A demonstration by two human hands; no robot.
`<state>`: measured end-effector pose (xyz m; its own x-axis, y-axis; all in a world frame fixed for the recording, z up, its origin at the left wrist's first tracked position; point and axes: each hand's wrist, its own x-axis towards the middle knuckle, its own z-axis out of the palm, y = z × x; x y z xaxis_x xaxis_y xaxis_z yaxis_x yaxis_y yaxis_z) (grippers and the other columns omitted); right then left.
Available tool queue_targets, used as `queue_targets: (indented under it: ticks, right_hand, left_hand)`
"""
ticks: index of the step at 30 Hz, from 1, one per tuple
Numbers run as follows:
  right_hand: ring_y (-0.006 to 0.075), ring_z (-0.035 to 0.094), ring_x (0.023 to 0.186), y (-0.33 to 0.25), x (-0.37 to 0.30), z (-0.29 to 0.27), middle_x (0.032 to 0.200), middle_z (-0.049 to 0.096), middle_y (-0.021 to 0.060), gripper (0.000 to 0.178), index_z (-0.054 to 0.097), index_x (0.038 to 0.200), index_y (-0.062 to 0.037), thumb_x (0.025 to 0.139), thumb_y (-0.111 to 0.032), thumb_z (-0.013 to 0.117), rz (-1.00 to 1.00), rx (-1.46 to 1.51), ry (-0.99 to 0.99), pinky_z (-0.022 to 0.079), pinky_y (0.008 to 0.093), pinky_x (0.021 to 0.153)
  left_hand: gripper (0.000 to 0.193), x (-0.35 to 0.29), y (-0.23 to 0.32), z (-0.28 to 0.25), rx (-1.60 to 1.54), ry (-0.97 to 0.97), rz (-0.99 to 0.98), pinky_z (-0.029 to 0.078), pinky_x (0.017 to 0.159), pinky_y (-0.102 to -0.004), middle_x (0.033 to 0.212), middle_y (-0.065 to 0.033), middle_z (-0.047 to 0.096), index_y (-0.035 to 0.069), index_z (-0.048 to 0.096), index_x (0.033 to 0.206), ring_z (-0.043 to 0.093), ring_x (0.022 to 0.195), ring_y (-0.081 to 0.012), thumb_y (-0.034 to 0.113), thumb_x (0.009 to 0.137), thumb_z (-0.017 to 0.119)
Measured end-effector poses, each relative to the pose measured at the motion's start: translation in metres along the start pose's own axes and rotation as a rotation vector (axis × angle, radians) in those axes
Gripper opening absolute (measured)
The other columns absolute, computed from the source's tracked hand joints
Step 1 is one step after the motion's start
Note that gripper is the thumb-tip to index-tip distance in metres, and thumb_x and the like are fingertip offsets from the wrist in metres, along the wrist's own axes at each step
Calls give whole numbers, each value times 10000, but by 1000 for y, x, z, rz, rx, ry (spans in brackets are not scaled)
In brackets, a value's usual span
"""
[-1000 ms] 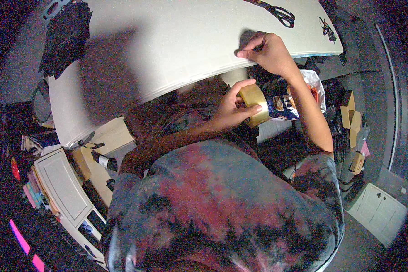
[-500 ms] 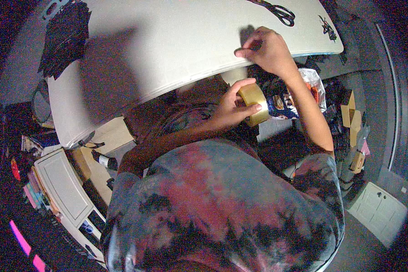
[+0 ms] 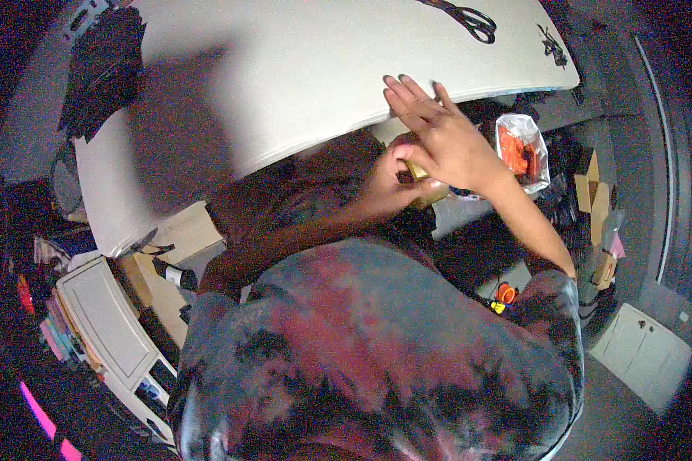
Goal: The recorder is using tape and scissors to seal or prepare packages or bags on a table.
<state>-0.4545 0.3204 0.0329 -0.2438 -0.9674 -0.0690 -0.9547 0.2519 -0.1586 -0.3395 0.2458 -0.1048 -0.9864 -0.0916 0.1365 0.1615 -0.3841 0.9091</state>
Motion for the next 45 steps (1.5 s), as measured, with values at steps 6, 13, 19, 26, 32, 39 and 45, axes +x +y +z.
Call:
queue_targets:
  ticks: [6, 13, 19, 26, 32, 39, 45]
  right_hand:
    - [371, 228, 1502, -6, 1, -9, 1617, 259, 188, 951, 236, 1559, -18, 898, -660, 471, -3, -65, 144, 189, 580, 1195]
    - [401, 205, 1502, -7, 1, 2, 1636, 203, 185, 960, 204, 1561, -1, 919, -687, 404, 6, -108, 20, 157, 578, 1202]
    - [356, 418, 1373, 1, 5, -5, 1462, 448, 200, 614, 458, 1398, -19, 988, -476, 439, 78, 1, 186, 247, 543, 1182]
    - [405, 658, 733, 142, 40, -57, 949, 703, 226, 257, 693, 1188, -57, 995, -176, 572, 341, -180, 416, 537, 400, 716]
    - [390, 649, 1087, 229, 47, -40, 1175, 671, 238, 500, 628, 1255, -2, 757, 45, 639, 230, -155, 151, 507, 413, 956]
    - [294, 660, 1073, 223, 49, -62, 1133, 679, 193, 432, 575, 1246, 80, 818, 29, 610, 336, 65, -132, 492, 362, 978]
    - [145, 608, 1031, 187, -29, -72, 1087, 649, 41, 332, 612, 1151, 0, 825, 49, 574, 351, 752, -39, 470, 284, 935]
  left_hand:
    - [670, -2, 13, -2, 24, -6, -19, 503, 934, -345, 1189, -100, 573, 12, 357, 1369, 609, 1074, -166, 86, 847, 771]
    - [684, -2, 25, -5, 244, -25, 135, 510, 931, -349, 1154, -100, 601, 12, 358, 1380, 613, 1084, -172, 97, 842, 771]
    - [677, -6, 24, -1, -114, 35, -168, 509, 955, -341, 1221, -112, 595, 52, 435, 1381, 620, 1099, -207, 184, 833, 811]
    - [791, -4, 23, -1, -22, 39, -93, 517, 955, -354, 1232, -117, 577, 74, 364, 1465, 611, 1106, -201, 261, 845, 819]
    - [713, -2, 24, -4, 228, 65, 55, 500, 954, -360, 1237, -114, 561, 75, 429, 1415, 593, 1097, -218, 299, 857, 811]
    - [728, -2, 37, -5, 287, 87, 137, 522, 911, -351, 1179, -138, 602, 92, 420, 1435, 620, 1097, -233, 33, 810, 789]
    - [712, -2, 39, -4, 185, 33, -57, 501, 968, -360, 1238, -128, 597, 73, 430, 1433, 608, 1138, -231, 239, 853, 807]
